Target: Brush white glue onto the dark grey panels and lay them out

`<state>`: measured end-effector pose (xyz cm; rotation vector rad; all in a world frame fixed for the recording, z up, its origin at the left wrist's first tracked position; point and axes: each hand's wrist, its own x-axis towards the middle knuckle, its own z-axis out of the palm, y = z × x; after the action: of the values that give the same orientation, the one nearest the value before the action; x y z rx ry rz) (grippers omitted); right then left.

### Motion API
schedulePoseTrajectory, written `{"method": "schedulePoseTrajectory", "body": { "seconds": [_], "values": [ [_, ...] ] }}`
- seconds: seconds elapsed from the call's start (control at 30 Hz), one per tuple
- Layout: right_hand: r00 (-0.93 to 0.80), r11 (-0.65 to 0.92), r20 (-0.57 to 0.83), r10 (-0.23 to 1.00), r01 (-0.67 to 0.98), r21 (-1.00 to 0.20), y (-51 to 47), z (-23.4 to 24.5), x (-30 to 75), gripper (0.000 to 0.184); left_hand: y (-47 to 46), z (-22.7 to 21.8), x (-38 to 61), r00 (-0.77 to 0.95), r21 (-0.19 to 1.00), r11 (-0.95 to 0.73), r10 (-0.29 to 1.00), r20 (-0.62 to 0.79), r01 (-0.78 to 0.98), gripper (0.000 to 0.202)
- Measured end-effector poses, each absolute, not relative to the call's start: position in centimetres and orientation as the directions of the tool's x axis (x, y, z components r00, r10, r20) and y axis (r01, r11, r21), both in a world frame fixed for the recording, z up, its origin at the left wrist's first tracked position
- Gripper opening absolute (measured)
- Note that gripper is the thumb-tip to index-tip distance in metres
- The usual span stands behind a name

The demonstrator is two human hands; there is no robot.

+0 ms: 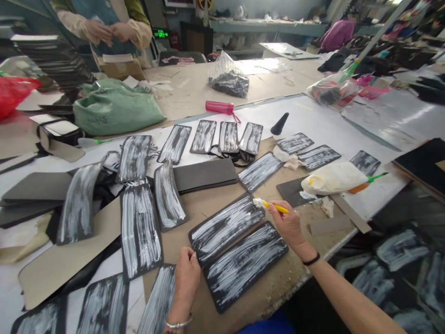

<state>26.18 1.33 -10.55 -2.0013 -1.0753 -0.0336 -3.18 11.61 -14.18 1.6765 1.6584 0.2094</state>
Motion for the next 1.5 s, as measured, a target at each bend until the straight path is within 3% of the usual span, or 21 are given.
{"method": "schedulePoseTrajectory", "body": {
  "seconds": [0.07,0.17,0.23,0.33,0.43,0.5,0.73,0.93,1.03,1.2,1.27,1.37,1.5],
  "values": [
    [0.553,-0.207,0.425,0.717,0.751,-0.627,1.5,-10.1,24.6,0.025,11.7,-14.1,-3.3,0.146,0.657,0.161,0.911,-0.386,0.736,0.014],
    [0.499,-0.117,0.388,0.775,0.716,-0.689,1.8,-9.8,21.1,0.019,11.8,-14.4,-3.4,0.146,0.744,0.292,0.875,-0.461,0.601,0.004],
    [0.512,-0.092,0.31,0.801,0.617,-0.781,2.2,-9.7,18.1,0.017,11.9,-14.7,-3.6,0.158,0.755,0.378,0.834,-0.529,0.535,0.009],
    [0.568,-0.104,0.111,0.816,0.333,-0.937,3.1,-10.0,13.5,0.02,11.9,-15.0,-3.7,0.184,0.744,0.375,0.816,-0.549,0.553,0.014],
    [0.583,-0.125,-0.072,0.809,0.052,-0.991,4.3,-10.7,10.3,0.028,11.9,-14.9,-3.8,0.2,0.732,0.286,0.843,-0.499,0.618,0.008],
    [0.595,-0.14,-0.121,0.795,-0.014,-0.99,4.8,-11.2,9.5,0.032,12.0,-14.8,-3.9,0.21,0.712,0.218,0.863,-0.46,0.667,0.011],
    [0.617,-0.153,-0.122,0.778,-0.002,-0.988,4.4,-11.3,10.7,0.035,11.8,-13.7,-3.6,0.314,0.637,-0.023,0.883,-0.347,0.77,0.017],
    [0.688,-0.176,-0.116,0.716,0.017,-0.984,4.3,-11.8,11.4,0.04,11.0,-13.1,-3.4,0.483,0.273,-0.434,0.863,-0.148,0.859,0.021],
    [0.699,-0.184,-0.137,0.702,-0.008,-0.983,4.3,-12.3,11.6,0.043,11.0,-14.0,-3.8,0.528,0.244,-0.493,0.842,-0.107,0.835,0.022],
    [0.693,-0.17,-0.132,0.708,-0.014,-0.985,4.2,-12.6,11.5,0.041,11.2,-15.8,-4.1,0.425,0.522,-0.385,0.904,0.047,0.761,0.019],
    [0.689,-0.168,-0.135,0.713,-0.019,-0.986,4.2,-12.6,11.6,0.04,11.4,-16.1,-4.0,0.337,0.647,-0.28,0.941,0.038,0.709,0.018],
    [0.682,-0.17,-0.147,0.717,-0.033,-0.985,4.1,-12.5,11.7,0.039,11.9,-16.0,-3.7,0.234,0.735,-0.047,0.96,-0.154,0.677,0.017],
    [0.68,-0.169,-0.152,0.717,-0.042,-0.985,4.1,-12.0,11.2,0.037,12.7,-15.6,-3.5,0.187,0.693,0.149,0.904,-0.385,0.705,0.011]
  ]
}}
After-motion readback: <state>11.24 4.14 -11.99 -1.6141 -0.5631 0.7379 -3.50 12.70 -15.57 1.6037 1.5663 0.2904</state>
